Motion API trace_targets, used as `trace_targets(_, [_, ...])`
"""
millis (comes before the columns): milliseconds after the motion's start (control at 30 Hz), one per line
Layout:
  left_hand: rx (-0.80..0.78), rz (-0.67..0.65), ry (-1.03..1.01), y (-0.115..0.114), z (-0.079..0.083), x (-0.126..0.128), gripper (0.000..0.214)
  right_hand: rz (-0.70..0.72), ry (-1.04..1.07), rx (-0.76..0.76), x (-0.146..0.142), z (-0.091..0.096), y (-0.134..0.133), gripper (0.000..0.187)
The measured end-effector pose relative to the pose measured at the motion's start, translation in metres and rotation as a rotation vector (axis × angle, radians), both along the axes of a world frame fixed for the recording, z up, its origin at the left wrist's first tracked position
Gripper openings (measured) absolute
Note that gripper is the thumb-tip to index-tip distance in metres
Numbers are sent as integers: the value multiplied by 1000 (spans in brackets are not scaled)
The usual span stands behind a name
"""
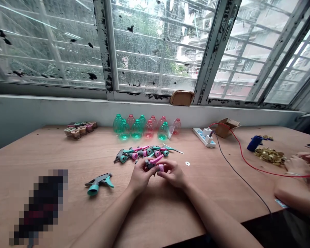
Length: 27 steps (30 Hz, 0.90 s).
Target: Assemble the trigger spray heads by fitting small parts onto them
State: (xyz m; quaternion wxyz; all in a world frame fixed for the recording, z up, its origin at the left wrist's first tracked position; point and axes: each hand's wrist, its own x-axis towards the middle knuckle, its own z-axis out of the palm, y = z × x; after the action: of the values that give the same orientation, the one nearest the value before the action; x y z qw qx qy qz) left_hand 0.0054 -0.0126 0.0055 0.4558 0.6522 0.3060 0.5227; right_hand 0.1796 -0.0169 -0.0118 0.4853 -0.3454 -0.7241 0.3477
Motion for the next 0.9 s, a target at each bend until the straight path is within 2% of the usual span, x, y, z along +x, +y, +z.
trace_targets(200, [204,30,242,-12,8,5,40,-30,-107,23,17,0,9,42])
trace_targets(333, [327,25,367,-12,6,4,30,-30,-80,5,23,-6,12,42])
trace_targets(500, [457,158,497,-4,10,-9,20,-108,-21,-45,31,-3,14,37])
trace_targets(700, [487,336,534,3,12,-17,16,-156,-73,-148,51,-3,26,36])
trace_targets(800, [462,368,531,6,11,-18,17,-180,-96,-280,54,-13,32,40])
trace_targets(900, [443,379,536,7,11,-19,16,-226,-134,-325,52,-20,34,42])
